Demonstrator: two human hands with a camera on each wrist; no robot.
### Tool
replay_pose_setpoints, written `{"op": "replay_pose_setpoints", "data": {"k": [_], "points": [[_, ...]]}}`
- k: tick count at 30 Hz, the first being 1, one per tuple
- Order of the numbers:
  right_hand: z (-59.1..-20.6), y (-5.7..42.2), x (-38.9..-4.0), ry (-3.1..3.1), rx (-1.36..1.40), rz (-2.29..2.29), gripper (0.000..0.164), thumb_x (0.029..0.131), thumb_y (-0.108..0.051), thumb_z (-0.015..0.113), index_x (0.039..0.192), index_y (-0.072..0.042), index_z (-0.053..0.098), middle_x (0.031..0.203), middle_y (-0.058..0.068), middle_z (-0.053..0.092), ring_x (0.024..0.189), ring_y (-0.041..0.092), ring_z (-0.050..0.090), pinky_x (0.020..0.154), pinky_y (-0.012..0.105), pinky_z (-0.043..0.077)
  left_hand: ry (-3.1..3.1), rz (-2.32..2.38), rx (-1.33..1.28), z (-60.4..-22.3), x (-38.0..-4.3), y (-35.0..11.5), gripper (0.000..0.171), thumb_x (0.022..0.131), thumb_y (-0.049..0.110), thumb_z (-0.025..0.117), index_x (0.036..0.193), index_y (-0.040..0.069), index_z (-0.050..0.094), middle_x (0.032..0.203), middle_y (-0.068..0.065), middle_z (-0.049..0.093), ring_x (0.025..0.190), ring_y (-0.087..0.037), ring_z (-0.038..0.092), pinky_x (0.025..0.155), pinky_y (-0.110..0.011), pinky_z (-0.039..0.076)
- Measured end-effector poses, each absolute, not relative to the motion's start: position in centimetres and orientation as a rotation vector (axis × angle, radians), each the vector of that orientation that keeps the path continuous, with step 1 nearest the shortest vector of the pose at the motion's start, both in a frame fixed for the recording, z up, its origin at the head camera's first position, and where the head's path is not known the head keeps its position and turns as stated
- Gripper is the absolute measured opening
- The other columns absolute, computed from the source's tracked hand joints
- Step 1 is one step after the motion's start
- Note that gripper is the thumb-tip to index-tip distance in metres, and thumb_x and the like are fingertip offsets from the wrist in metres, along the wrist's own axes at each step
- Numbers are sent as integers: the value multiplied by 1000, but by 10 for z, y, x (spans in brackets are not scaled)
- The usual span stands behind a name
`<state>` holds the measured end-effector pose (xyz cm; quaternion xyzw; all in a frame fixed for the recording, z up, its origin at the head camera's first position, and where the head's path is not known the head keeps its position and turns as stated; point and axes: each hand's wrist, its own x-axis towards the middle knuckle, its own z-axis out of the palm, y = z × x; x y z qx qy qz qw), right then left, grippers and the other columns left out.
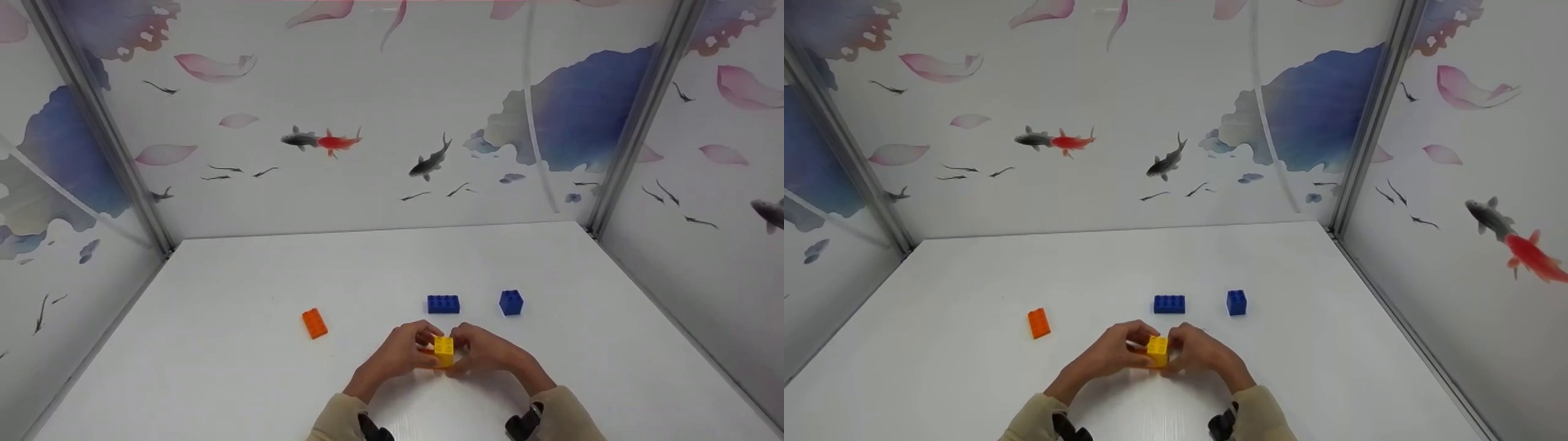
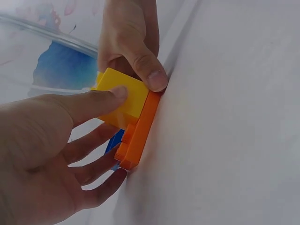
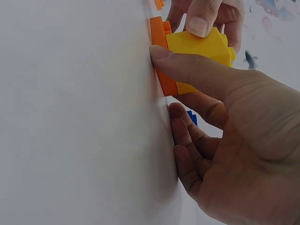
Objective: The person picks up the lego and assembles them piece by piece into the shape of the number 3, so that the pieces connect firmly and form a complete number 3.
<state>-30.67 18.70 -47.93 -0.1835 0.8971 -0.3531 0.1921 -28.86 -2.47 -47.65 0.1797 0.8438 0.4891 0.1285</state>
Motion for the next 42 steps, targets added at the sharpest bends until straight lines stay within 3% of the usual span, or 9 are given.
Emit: {"op": "replay_pose_setpoints", "data": {"k": [5,12,20,29,35,42], "points": [[-479,186,-305,2537,-511,-983,34,79,-21,85,106,-13,65,102,1,57,94,19,51,94,41,53,2452,1385,550,-474,-292,-38,41,86,3,76,125,12,65,121,-8,68,112,-25,63,99,-41,56],[-479,185,-305,2564,-495,-967,36,79,-21,85,109,-14,65,101,0,57,94,19,51,94,41,51,2386,1431,552,-478,-299,-55,40,87,6,77,125,8,66,120,-11,69,111,-28,66,98,-44,56],[-479,185,-305,2583,-466,-963,36,79,-22,86,108,-15,66,101,0,59,94,19,51,96,43,52,2328,1473,518,-485,-307,-61,44,85,9,79,127,12,66,119,-7,70,110,-22,66,101,-42,54],[-480,183,-306,2568,-448,-991,35,79,-20,86,108,-15,67,102,0,60,93,18,53,98,44,53,2425,1299,560,-484,-302,-54,45,77,3,84,120,10,70,106,-2,71,96,-16,62,96,-37,55],[-480,182,-304,2575,-431,-996,35,79,-19,85,109,-14,68,102,0,61,94,18,53,100,45,53,2478,1260,554,-485,-300,-50,36,77,4,85,111,9,73,99,0,69,88,-14,58,88,-32,55],[-474,185,-303,2547,-422,-963,41,80,-27,85,116,-15,68,105,-1,63,96,18,55,101,45,53,2483,1245,524,-485,-300,-50,31,78,6,84,107,9,76,98,0,70,87,-14,57,89,-35,55]]}}
